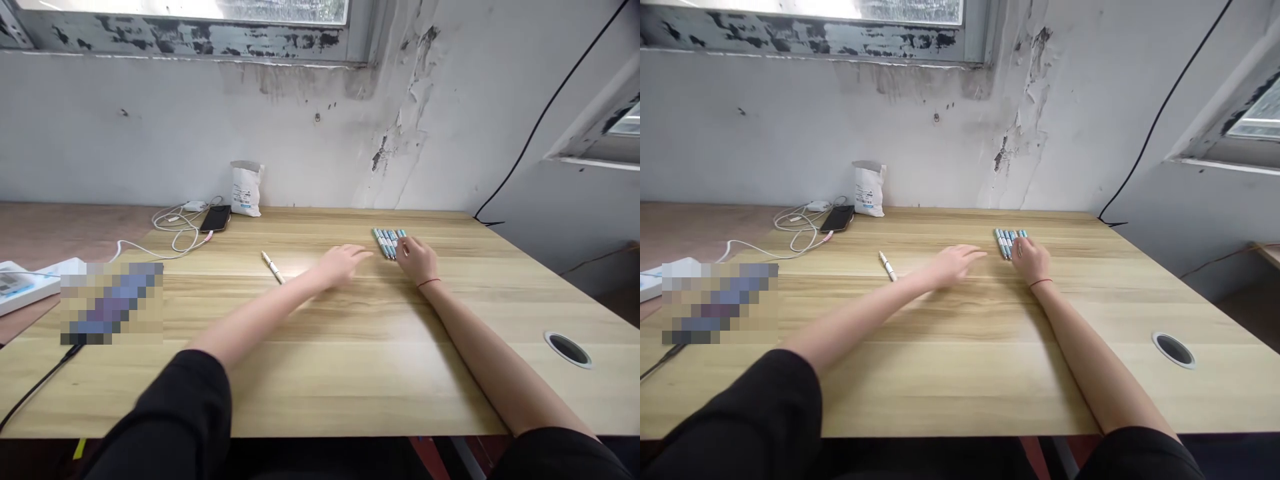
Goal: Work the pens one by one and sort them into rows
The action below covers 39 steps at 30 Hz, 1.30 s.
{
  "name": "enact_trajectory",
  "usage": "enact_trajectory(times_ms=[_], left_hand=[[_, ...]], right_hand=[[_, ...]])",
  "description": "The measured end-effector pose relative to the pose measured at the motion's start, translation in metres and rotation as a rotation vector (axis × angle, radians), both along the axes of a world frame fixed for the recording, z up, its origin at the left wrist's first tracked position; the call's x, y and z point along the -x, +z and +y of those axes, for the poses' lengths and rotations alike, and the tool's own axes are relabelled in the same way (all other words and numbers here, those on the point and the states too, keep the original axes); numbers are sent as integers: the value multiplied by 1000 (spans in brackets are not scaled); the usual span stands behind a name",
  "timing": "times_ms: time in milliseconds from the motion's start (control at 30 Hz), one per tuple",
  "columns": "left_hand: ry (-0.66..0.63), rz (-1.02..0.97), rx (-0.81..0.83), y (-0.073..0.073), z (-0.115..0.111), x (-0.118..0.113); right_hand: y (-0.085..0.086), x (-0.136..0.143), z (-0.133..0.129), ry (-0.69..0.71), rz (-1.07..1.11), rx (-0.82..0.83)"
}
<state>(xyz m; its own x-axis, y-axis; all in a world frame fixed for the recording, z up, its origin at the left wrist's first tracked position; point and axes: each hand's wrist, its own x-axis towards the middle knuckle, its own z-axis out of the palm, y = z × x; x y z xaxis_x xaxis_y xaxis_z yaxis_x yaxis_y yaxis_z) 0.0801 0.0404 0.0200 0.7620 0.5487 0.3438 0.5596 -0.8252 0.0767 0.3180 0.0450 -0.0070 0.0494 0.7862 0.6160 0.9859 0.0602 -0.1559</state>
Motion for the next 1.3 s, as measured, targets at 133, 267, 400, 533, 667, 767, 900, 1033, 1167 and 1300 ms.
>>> enact_trajectory(times_ms=[133,267,400,533,667,767,900,1033,1167,1300], left_hand=[[156,50,-71,8,-1,103],[278,34,-35,0,-10,178],[184,62,89,-8,-21,190],[187,-20,8,-14,-27,168],[153,-39,-98,-19,-39,143],[143,-18,-158,-21,-47,133],[122,-47,-212,-20,-50,132],[121,-23,-268,-18,-55,130],[179,52,-354,-20,-63,122],[245,38,-300,-21,-71,114]], right_hand=[[0,56,-13,495,-190,26],[-1,105,-30,776,-294,77],[-1,126,-49,783,-255,142],[2,129,-62,761,-111,248],[3,131,-65,820,-38,309],[3,133,-65,862,9,306],[3,132,-64,861,112,357],[1,134,-62,910,100,339],[-5,141,-63,807,70,299],[-8,146,-67,686,-9,209]])
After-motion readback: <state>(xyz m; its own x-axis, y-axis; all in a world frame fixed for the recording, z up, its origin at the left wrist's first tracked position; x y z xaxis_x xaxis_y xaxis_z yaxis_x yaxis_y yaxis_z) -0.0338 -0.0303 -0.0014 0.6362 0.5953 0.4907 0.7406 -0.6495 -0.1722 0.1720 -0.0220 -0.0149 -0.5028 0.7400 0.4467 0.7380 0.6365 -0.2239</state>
